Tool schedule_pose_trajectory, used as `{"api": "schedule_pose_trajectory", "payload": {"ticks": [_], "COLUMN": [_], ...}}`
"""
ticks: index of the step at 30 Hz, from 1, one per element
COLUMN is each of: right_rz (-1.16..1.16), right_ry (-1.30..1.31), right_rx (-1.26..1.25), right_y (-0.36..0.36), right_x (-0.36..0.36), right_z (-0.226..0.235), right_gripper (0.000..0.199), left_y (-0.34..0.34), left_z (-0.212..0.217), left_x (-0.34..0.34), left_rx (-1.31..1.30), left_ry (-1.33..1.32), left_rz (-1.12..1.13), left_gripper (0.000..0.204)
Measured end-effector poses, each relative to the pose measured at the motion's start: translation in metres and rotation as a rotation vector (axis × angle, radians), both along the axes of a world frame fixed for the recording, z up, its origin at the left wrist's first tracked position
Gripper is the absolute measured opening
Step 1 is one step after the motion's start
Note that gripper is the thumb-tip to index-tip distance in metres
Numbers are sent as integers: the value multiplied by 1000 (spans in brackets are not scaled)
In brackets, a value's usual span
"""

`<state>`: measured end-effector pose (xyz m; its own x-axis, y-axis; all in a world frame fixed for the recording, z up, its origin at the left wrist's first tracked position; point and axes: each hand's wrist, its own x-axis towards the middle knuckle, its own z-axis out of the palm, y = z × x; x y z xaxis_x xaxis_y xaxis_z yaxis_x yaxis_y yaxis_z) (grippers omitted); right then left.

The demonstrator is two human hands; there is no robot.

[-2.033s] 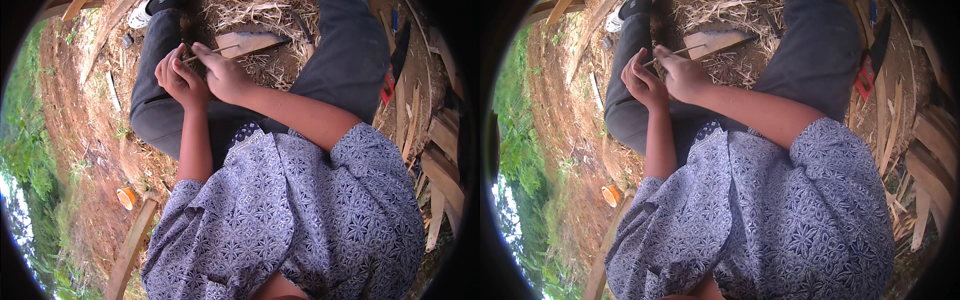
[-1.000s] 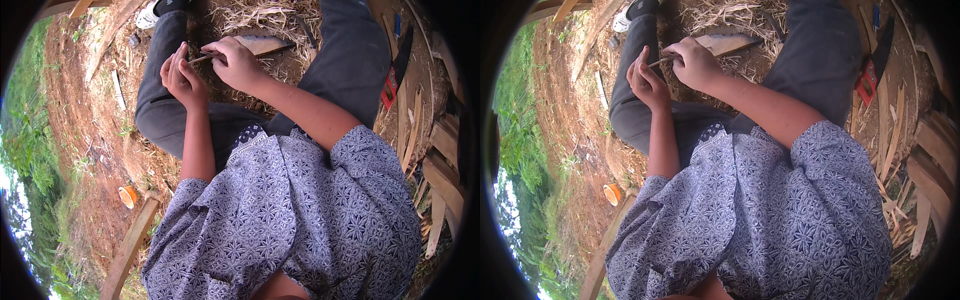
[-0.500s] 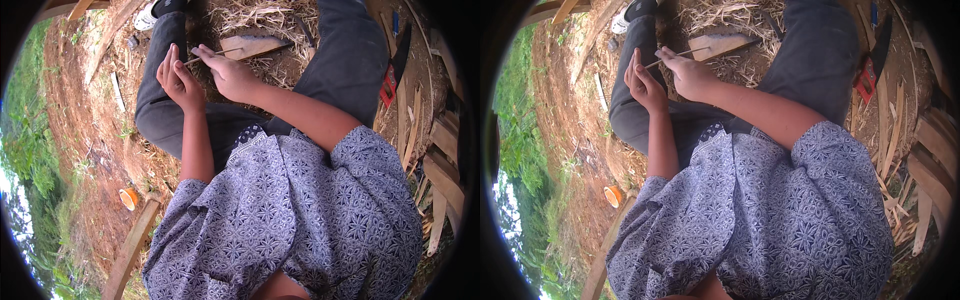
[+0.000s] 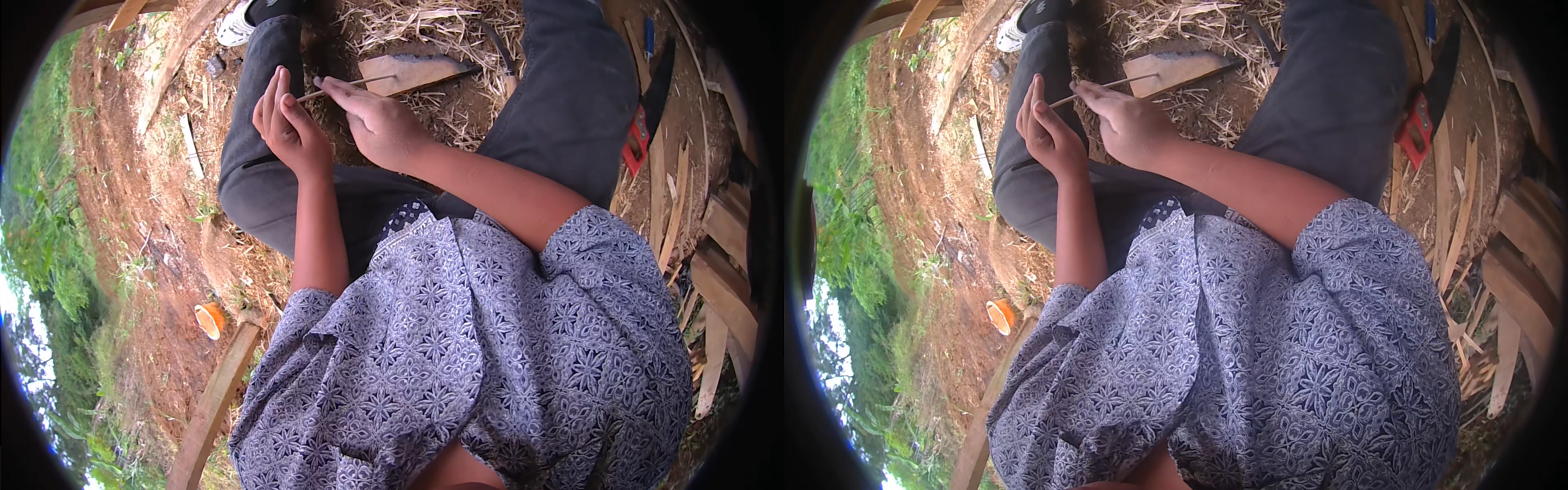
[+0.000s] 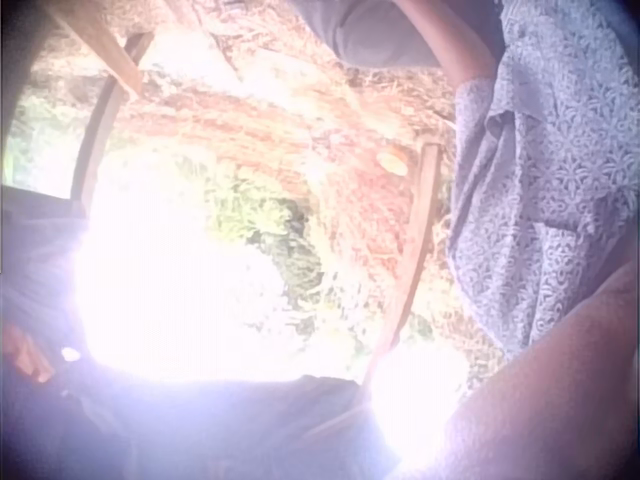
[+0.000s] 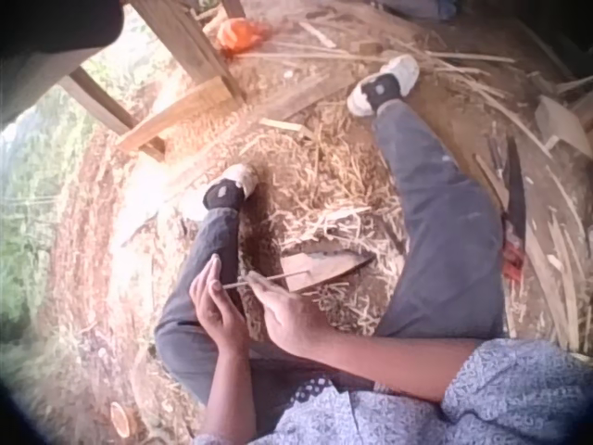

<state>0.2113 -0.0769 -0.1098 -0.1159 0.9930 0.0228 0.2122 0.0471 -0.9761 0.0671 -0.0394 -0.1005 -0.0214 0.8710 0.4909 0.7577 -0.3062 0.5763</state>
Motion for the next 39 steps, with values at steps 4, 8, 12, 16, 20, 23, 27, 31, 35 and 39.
{"api": "schedule_pose_trajectory", "payload": {"ticks": [4,8,12,16,20,23,27,31,35,39], "right_rz": [-52,-70,-77,-15,32,37,60,108,-19,93], "right_ry": [-209,-166,-169,-29,26,-186,-252,-74,-300,-36], "right_rx": [103,12,66,135,137,-32,-65,18,-231,38], "right_y": [7,16,21,20,9,-2,1,-3,2,-3], "right_x": [20,21,15,-10,-13,11,11,-4,20,-12], "right_z": [-36,-28,-26,2,10,-48,-43,-10,-67,-3], "right_gripper": [57,48,41,42,53,68,71,69,70,71], "left_y": [1,0,1,-1,-2,-3,-1,-4,1,-3], "left_z": [-3,3,1,1,0,1,2,2,0,3], "left_x": [-3,5,4,3,0,-1,-2,-2,-5,6], "left_rx": [14,33,49,41,-15,-61,-62,-85,-81,-66], "left_ry": [8,14,33,34,55,27,16,24,36,-9], "left_rz": [-4,-18,-18,-24,-37,45,20,50,39,16], "left_gripper": [41,41,40,39,44,42,40,40,41,43]}}
